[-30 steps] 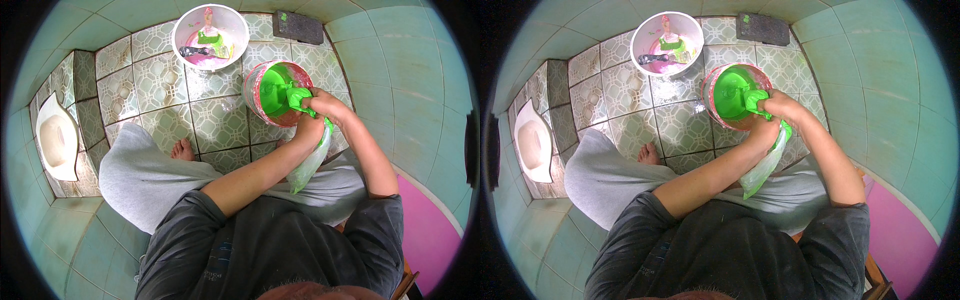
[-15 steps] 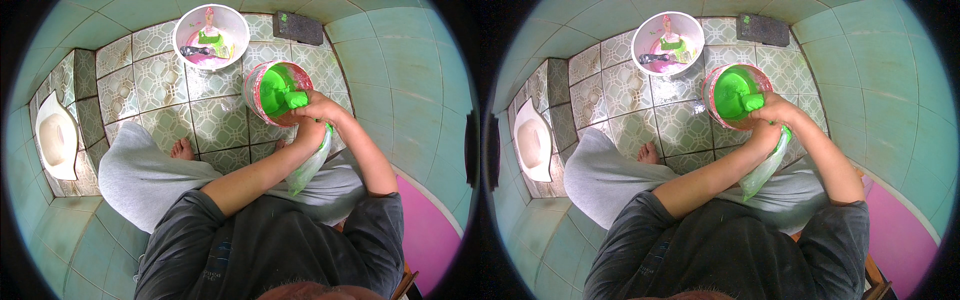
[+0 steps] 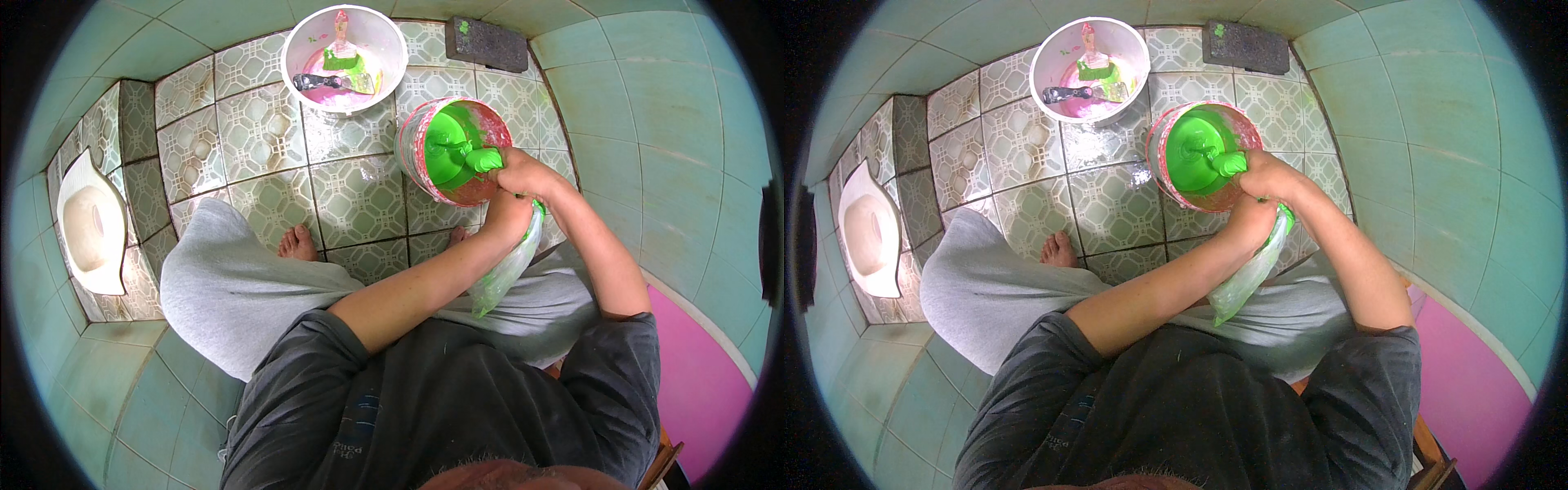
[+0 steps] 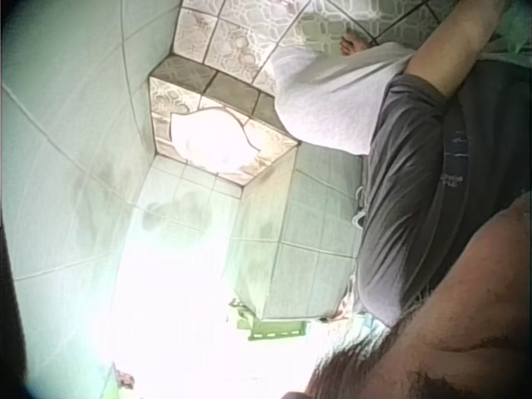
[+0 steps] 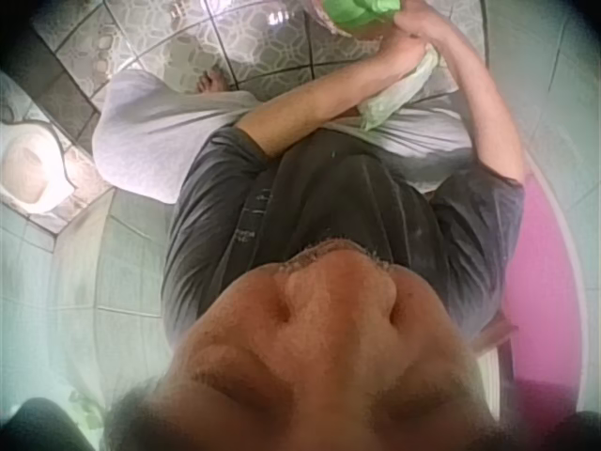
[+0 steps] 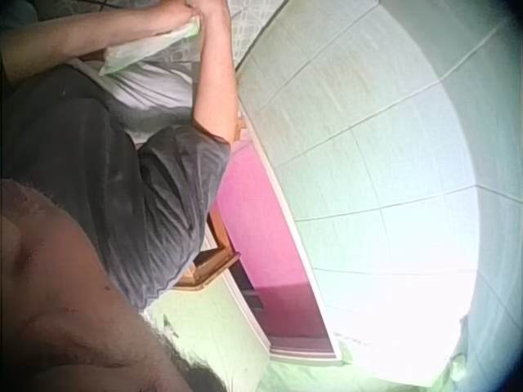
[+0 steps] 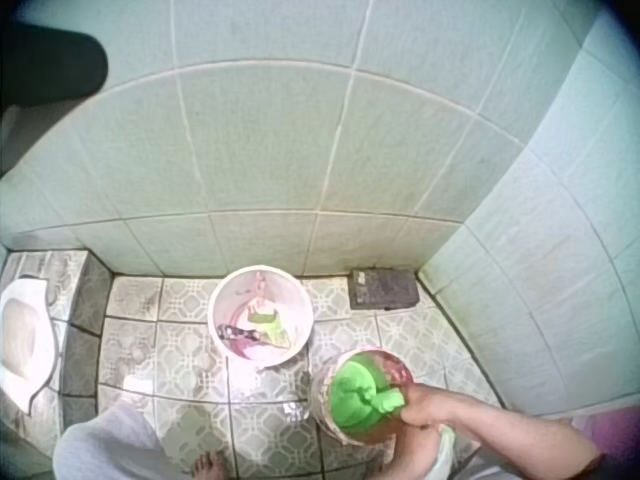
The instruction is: The person mixes green paint in a bucket using a paintbrush, adds water from a blue pitcher, and stirs the mixture.
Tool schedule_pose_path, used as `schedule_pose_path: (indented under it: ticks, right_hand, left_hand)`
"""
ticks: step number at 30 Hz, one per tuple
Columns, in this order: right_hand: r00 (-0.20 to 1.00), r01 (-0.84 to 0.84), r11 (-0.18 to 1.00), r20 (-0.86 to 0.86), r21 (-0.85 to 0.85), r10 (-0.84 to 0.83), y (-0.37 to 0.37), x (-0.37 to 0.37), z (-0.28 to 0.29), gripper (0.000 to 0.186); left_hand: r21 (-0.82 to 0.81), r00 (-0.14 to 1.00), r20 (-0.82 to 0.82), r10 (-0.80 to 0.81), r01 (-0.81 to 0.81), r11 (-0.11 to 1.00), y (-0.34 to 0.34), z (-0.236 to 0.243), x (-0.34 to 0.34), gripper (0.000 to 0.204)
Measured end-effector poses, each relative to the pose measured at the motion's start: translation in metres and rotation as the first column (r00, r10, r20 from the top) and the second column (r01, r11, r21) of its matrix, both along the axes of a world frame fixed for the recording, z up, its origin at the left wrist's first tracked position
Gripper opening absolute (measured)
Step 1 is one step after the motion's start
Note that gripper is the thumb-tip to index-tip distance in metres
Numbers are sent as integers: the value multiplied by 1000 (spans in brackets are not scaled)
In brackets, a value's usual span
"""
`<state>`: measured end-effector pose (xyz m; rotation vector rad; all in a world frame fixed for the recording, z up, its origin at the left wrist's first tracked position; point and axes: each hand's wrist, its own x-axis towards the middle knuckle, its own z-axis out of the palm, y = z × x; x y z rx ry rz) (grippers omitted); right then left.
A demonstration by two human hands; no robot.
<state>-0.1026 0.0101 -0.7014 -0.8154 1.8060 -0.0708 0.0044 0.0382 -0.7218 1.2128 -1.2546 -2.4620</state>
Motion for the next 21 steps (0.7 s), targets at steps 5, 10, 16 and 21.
schedule_pose_path:
  ticks: [5, 10, 16, 21]
  right_hand:
    - [998, -10, 1000, -69, 18, 11, 4, -1, -6, 33]
    - [994, -49, 999, -95, -21, 47, 3, -1, -5, 36]
    - [980, -119, 991, -150, 58, 127, 0, -1, -6, 31]
    - [972, -135, 982, -176, 133, 157, -3, -1, -5, 33]
  left_hand:
    - [-2, 1000, -22, 22, -22, 1000, 4, -4, -2, 32]
    - [10, 997, -28, 70, -70, 998, 7, -8, -4, 31]
    - [14, 993, -49, 106, -105, 994, 7, -6, -4, 31]
    - [73, 988, -80, 130, -125, 989, 12, -13, -7, 29]
